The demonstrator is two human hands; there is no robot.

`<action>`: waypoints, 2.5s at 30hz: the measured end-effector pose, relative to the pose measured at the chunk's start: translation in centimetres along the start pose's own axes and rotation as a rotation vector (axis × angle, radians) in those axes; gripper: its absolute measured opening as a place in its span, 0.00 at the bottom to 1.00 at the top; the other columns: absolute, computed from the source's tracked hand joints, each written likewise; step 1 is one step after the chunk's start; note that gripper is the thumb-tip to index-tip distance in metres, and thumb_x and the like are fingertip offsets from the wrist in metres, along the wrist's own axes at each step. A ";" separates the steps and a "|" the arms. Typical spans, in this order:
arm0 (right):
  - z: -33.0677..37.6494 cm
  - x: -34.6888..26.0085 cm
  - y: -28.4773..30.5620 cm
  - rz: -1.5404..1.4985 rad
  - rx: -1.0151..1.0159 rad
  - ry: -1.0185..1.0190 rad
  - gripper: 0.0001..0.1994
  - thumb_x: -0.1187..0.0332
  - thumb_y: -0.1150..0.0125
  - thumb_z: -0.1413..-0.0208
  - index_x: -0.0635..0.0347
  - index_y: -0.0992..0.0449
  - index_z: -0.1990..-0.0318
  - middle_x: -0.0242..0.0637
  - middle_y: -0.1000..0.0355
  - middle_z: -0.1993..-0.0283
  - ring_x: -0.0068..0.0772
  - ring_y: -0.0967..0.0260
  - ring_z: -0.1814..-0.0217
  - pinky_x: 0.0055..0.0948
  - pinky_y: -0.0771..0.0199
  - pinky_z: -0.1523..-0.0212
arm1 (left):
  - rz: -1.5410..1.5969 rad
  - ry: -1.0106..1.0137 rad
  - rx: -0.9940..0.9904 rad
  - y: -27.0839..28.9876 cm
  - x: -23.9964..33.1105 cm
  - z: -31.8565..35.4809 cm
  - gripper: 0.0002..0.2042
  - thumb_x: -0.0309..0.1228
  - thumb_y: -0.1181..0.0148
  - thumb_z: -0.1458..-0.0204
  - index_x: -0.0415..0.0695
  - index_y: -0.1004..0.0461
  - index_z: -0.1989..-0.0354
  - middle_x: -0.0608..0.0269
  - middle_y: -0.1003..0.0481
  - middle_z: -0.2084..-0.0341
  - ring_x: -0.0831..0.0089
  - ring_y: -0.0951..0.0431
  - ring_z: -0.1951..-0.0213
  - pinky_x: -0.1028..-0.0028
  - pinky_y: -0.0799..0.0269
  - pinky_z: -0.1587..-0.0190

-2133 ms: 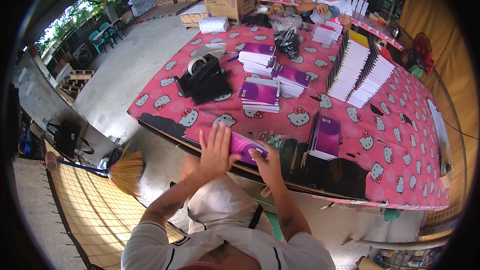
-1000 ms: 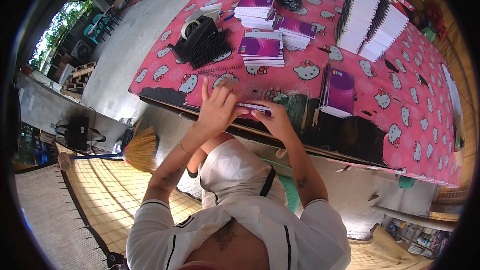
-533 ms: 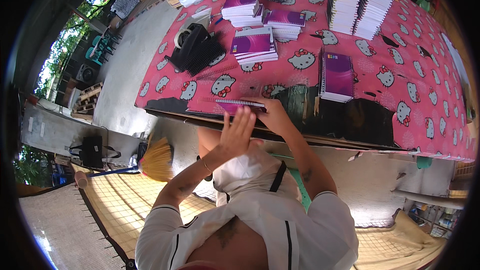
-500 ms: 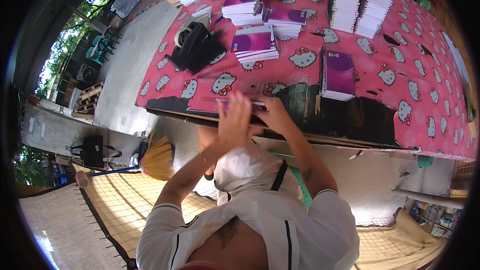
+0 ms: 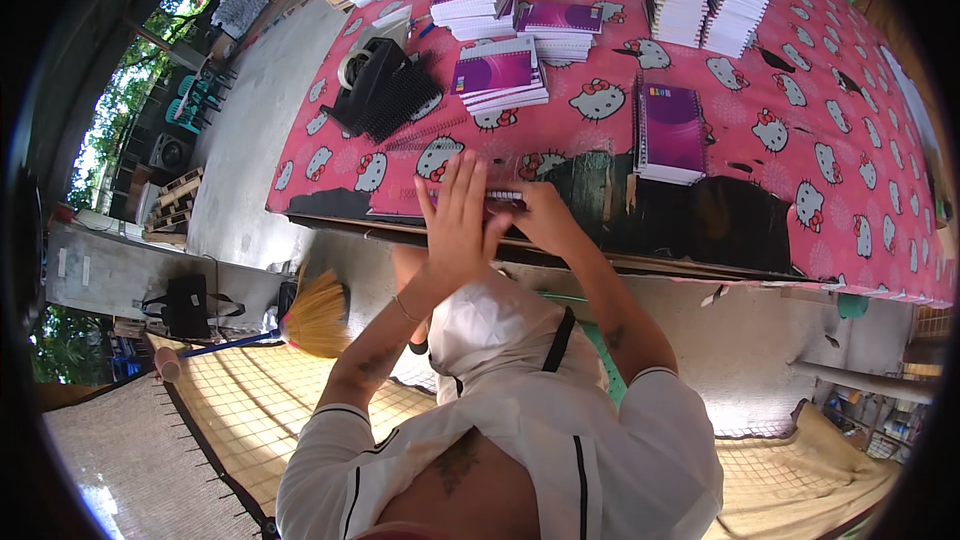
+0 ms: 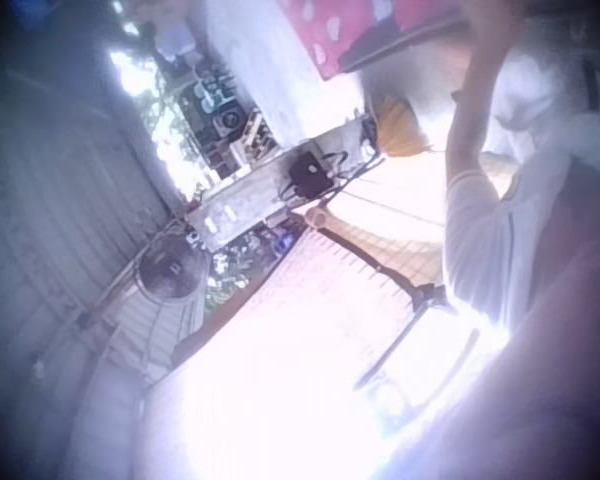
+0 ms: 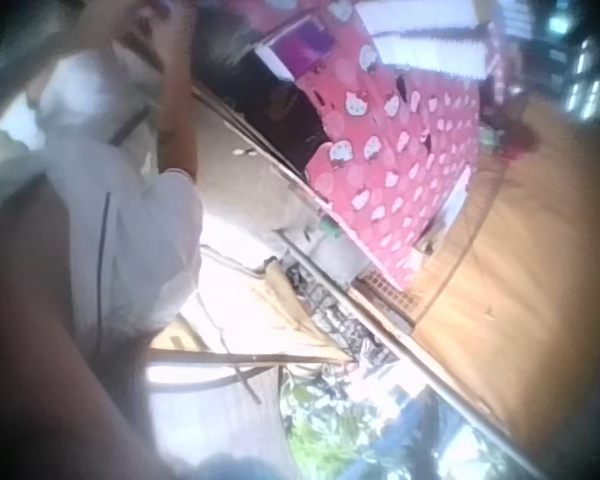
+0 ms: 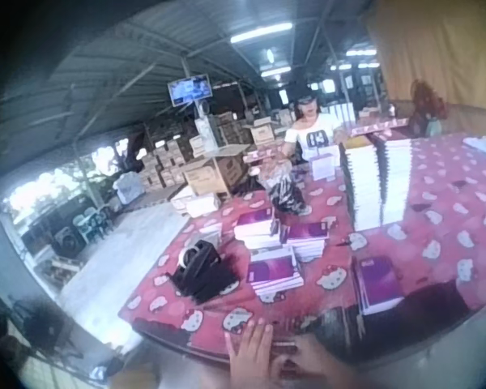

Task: The person assembles notebooks by picking up small stacks of pages, aligning them, and sliding them into a purple cover by hand before placing the finished items into a larger stack on the table.

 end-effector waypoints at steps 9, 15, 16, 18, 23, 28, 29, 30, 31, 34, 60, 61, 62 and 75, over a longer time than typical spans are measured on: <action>1.0 -4.0 3.5 0.082 -0.004 0.072 0.16 0.68 0.34 0.44 0.66 0.23 0.51 0.43 0.21 0.59 0.32 0.24 0.58 0.28 0.27 0.53 | 0.281 -0.013 -0.019 1.0 -1.4 -2.5 0.08 0.29 0.34 0.49 0.47 0.22 0.61 0.67 0.20 0.63 0.67 0.21 0.57 0.47 0.64 0.30; -0.2 -3.9 6.0 0.115 -0.099 -0.020 0.09 0.72 0.35 0.44 0.64 0.19 0.57 0.39 0.21 0.62 0.25 0.24 0.59 0.27 0.26 0.54 | 0.323 -0.012 -0.014 0.8 -1.4 -2.3 0.10 0.29 0.33 0.51 0.49 0.23 0.60 0.67 0.20 0.63 0.66 0.22 0.58 0.44 0.57 0.32; -0.5 -4.5 6.1 0.178 -0.109 0.064 0.07 0.73 0.34 0.45 0.63 0.19 0.60 0.36 0.21 0.65 0.24 0.25 0.63 0.26 0.27 0.60 | 0.326 -0.013 -0.017 0.8 -1.4 -2.3 0.10 0.29 0.33 0.51 0.49 0.23 0.60 0.67 0.20 0.63 0.66 0.22 0.58 0.44 0.56 0.32; -1.0 -4.7 6.0 0.176 -0.167 0.116 0.06 0.73 0.34 0.47 0.64 0.21 0.63 0.37 0.22 0.67 0.26 0.26 0.66 0.28 0.28 0.63 | 0.316 -0.026 -0.029 0.9 -1.5 -2.2 0.11 0.29 0.33 0.51 0.48 0.23 0.59 0.66 0.21 0.62 0.64 0.22 0.58 0.48 0.48 0.35; -1.6 -4.5 5.1 0.310 -0.023 0.239 0.06 0.77 0.36 0.52 0.65 0.28 0.68 0.41 0.27 0.70 0.36 0.27 0.69 0.31 0.29 0.66 | 0.217 -0.032 -0.073 1.9 -0.7 -3.0 0.16 0.24 0.35 0.55 0.44 0.24 0.55 0.60 0.24 0.61 0.57 0.25 0.59 0.58 0.33 0.49; -0.1 -5.0 4.9 0.434 0.288 0.132 0.08 0.73 0.35 0.53 0.62 0.28 0.66 0.40 0.26 0.69 0.42 0.24 0.66 0.36 0.27 0.66 | 0.190 -0.085 -0.124 2.2 0.6 -3.9 0.21 0.17 0.40 0.60 0.41 0.25 0.52 0.56 0.25 0.63 0.56 0.25 0.60 0.59 0.29 0.57; 0.2 -5.2 5.3 0.424 0.312 0.104 0.08 0.72 0.35 0.51 0.62 0.26 0.64 0.40 0.25 0.67 0.40 0.24 0.65 0.35 0.26 0.65 | 0.206 -0.068 -0.096 2.3 0.9 -4.4 0.21 0.17 0.40 0.59 0.41 0.25 0.52 0.56 0.25 0.63 0.56 0.25 0.61 0.59 0.28 0.58; 0.9 -5.6 5.9 0.316 0.372 0.116 0.09 0.71 0.35 0.49 0.61 0.25 0.60 0.41 0.24 0.63 0.39 0.24 0.61 0.35 0.26 0.61 | 0.224 -0.053 -0.069 2.3 1.3 -5.2 0.21 0.17 0.40 0.59 0.41 0.25 0.52 0.57 0.25 0.63 0.56 0.25 0.61 0.58 0.28 0.59; 1.6 -6.6 6.8 0.215 0.437 0.135 0.11 0.69 0.36 0.47 0.61 0.24 0.56 0.42 0.24 0.59 0.39 0.24 0.57 0.35 0.26 0.57 | 0.246 -0.044 -0.035 2.4 2.0 -6.3 0.21 0.17 0.40 0.58 0.41 0.25 0.52 0.57 0.25 0.63 0.56 0.25 0.62 0.58 0.28 0.60; 3.8 -8.8 10.7 0.379 0.646 0.306 0.19 0.65 0.38 0.40 0.59 0.26 0.43 0.46 0.27 0.45 0.41 0.30 0.42 0.37 0.33 0.40 | 0.353 -0.123 0.114 2.2 3.9 -10.0 0.18 0.17 0.40 0.57 0.41 0.25 0.54 0.55 0.25 0.61 0.55 0.23 0.60 0.58 0.26 0.58; 9.8 -6.3 19.4 0.557 0.840 0.213 0.30 0.71 0.31 0.49 0.65 0.34 0.37 0.46 0.34 0.37 0.42 0.38 0.34 0.39 0.41 0.34 | 0.049 -0.152 -0.008 -7.9 -6.0 -15.4 0.20 0.28 0.38 0.49 0.42 0.28 0.46 0.49 0.30 0.44 0.51 0.30 0.41 0.55 0.33 0.41; 9.4 -7.0 18.7 0.551 0.877 0.232 0.28 0.71 0.32 0.48 0.65 0.33 0.39 0.46 0.33 0.38 0.42 0.37 0.35 0.38 0.41 0.35 | -0.032 -0.143 -0.040 -7.9 -8.6 -14.8 0.21 0.30 0.38 0.48 0.42 0.29 0.45 0.48 0.30 0.44 0.51 0.30 0.41 0.55 0.33 0.41; 8.7 -8.1 17.6 0.491 0.900 0.283 0.21 0.73 0.35 0.47 0.65 0.29 0.44 0.45 0.31 0.41 0.42 0.34 0.39 0.37 0.38 0.37 | -0.098 -0.138 -0.069 -8.1 -9.7 -14.5 0.22 0.32 0.38 0.47 0.42 0.29 0.43 0.47 0.30 0.44 0.51 0.30 0.42 0.55 0.33 0.41; 1.4 -4.9 5.8 0.198 0.302 0.214 0.17 0.74 0.37 0.45 0.61 0.25 0.46 0.42 0.29 0.45 0.37 0.32 0.43 0.31 0.34 0.43 | -0.211 -0.199 0.060 -8.0 -8.3 -12.6 0.22 0.26 0.43 0.48 0.46 0.28 0.42 0.50 0.26 0.47 0.52 0.25 0.47 0.59 0.29 0.44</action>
Point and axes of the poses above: each hand's wrist, its own z-axis away from the middle knuckle, its own y-axis out of the back of the hand, x = y × z, the point moved 3 cm from there along -z, towards the middle knuckle
